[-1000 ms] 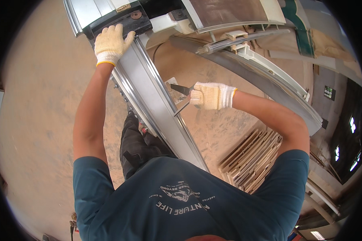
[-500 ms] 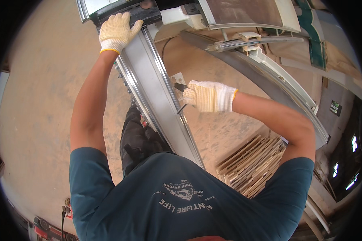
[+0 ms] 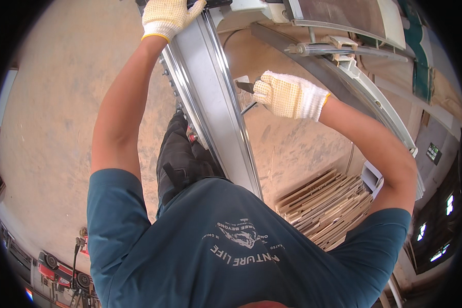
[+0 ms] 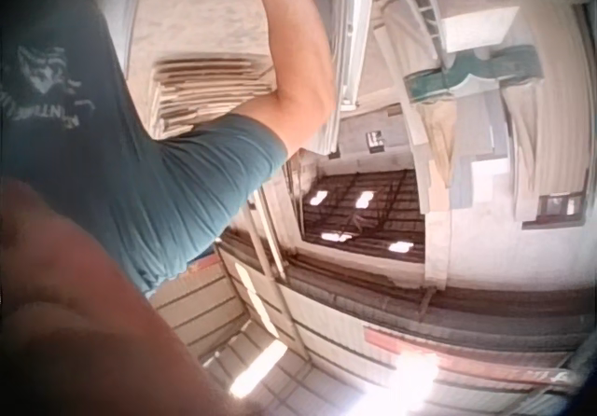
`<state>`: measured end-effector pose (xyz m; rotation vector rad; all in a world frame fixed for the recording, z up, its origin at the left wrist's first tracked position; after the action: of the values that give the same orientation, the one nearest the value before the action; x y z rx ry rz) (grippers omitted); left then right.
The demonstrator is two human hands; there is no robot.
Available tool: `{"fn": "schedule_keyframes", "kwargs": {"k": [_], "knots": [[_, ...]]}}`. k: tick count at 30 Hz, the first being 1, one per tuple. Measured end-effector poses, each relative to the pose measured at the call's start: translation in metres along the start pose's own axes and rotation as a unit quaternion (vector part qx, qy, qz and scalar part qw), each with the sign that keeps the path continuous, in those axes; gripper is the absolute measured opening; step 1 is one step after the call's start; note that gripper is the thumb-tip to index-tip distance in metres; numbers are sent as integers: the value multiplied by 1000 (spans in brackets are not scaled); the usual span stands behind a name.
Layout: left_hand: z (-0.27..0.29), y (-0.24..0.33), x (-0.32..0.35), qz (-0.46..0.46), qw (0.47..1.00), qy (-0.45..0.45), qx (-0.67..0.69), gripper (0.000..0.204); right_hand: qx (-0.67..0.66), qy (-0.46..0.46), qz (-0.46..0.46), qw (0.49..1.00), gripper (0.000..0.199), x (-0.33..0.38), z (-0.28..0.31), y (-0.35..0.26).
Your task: The person adjusts a panel saw, retrieves a red push stick, and cuts several white panels one at a time. The person then stacks the cut pieces and returns to the saw to continue cutting additional panels.
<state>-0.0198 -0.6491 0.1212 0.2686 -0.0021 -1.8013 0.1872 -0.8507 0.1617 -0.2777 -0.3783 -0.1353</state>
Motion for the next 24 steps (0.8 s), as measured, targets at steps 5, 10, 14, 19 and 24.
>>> {"fn": "schedule_keyframes", "kwargs": {"k": [5, 10, 14, 19, 24], "knots": [[1, -2, 0, 5, 1000, -6, 4, 45, -47, 26, -61, 997, 16, -6, 6, 8], [3, -2, 1, 1, 1000, 4, 6, 45, -112, 52, -221, 967, 15, 29, 1, 31], [0, -1, 0, 7, 1000, -6, 8, 45, -213, -36, -426, 879, 15, 77, -70, 48], [-10, -2, -1, -21, 999, 27, -32, 44, -433, -54, -559, 705, 37, 75, -202, 39], [-36, -11, -1, -29, 997, -8, -65, 58, -553, -15, -545, 630, 37, 39, -279, 27]]}}
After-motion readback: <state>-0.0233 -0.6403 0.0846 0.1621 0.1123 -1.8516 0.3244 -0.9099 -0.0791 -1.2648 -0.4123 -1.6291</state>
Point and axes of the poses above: each hand's wrist, its own x-axis away from the middle knuckle, its own z-axis out of the back of the hand, y = z × x, the point moved 8 cm from there along -x, towards the middle knuckle, and after that the axes turned 4 degrees about -x, right-handed, at the moved point
